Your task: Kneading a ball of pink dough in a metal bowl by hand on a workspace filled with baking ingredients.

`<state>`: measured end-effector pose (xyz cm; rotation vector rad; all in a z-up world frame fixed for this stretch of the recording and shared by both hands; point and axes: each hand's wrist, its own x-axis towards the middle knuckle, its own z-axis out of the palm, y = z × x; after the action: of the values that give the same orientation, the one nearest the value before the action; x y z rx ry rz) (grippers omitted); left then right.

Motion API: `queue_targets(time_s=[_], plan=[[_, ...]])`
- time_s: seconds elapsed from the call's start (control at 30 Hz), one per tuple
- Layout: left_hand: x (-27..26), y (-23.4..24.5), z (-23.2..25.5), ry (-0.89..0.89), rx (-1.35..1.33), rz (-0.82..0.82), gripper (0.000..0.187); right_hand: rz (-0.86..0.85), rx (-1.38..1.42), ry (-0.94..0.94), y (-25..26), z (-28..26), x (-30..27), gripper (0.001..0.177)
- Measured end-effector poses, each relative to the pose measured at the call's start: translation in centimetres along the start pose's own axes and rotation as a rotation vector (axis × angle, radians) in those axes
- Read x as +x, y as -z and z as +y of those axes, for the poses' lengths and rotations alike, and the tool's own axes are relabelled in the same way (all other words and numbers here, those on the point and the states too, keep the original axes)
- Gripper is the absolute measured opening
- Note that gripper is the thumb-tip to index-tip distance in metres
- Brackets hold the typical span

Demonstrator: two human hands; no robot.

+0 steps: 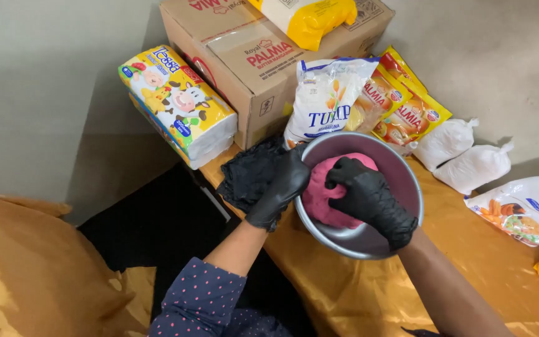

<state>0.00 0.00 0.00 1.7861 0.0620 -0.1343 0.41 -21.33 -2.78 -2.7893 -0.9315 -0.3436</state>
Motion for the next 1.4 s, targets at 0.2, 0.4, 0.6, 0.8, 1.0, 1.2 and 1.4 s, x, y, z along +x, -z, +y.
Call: queue_targets(time_s=[0.2, 0.4, 0.6, 0.8, 1.0, 1.2, 1.4], plan=[[-0.6, 0.6, 1.2, 0.035, 0.042, -0.055, 0.062, 0.333, 0.730, -0.305, 5.2, -3.1, -0.8, 0.029], [-0.5, 0.0, 1.7, -0.003, 0.026, -0.033, 0.059, 0.219, 0.505, -0.302, 7.3, -3.4, -4.3, 0.032], [1.5, -0.8, -2.6, -0.125, -0.290, 0.007, 0.040, -0.524, 0.625, -0.685, 12.2, -5.9, -6.3, 0.047], [2.4, -0.7, -2.7, -0.052, -0.020, -0.006, 0.046, -0.729, 0.268, -0.331, 5.3, -6.4, -3.0, 0.053], [-0.3, 0.5, 0.9, -0.078, -0.163, -0.032, 0.041, -0.561, 0.612, -0.433, 11.5, -7.7, -0.1, 0.047], [-0.6, -0.4, 1.4, -0.004, -0.049, 0.059, 0.033, -0.305, 0.202, -0.821, 11.3, -2.3, -0.9, 0.053], [-0.2, 0.7, 1.9, -0.054, 0.103, 0.019, 0.042, -0.231, 0.460, -0.924, 9.2, -6.8, 4.0, 0.085]])
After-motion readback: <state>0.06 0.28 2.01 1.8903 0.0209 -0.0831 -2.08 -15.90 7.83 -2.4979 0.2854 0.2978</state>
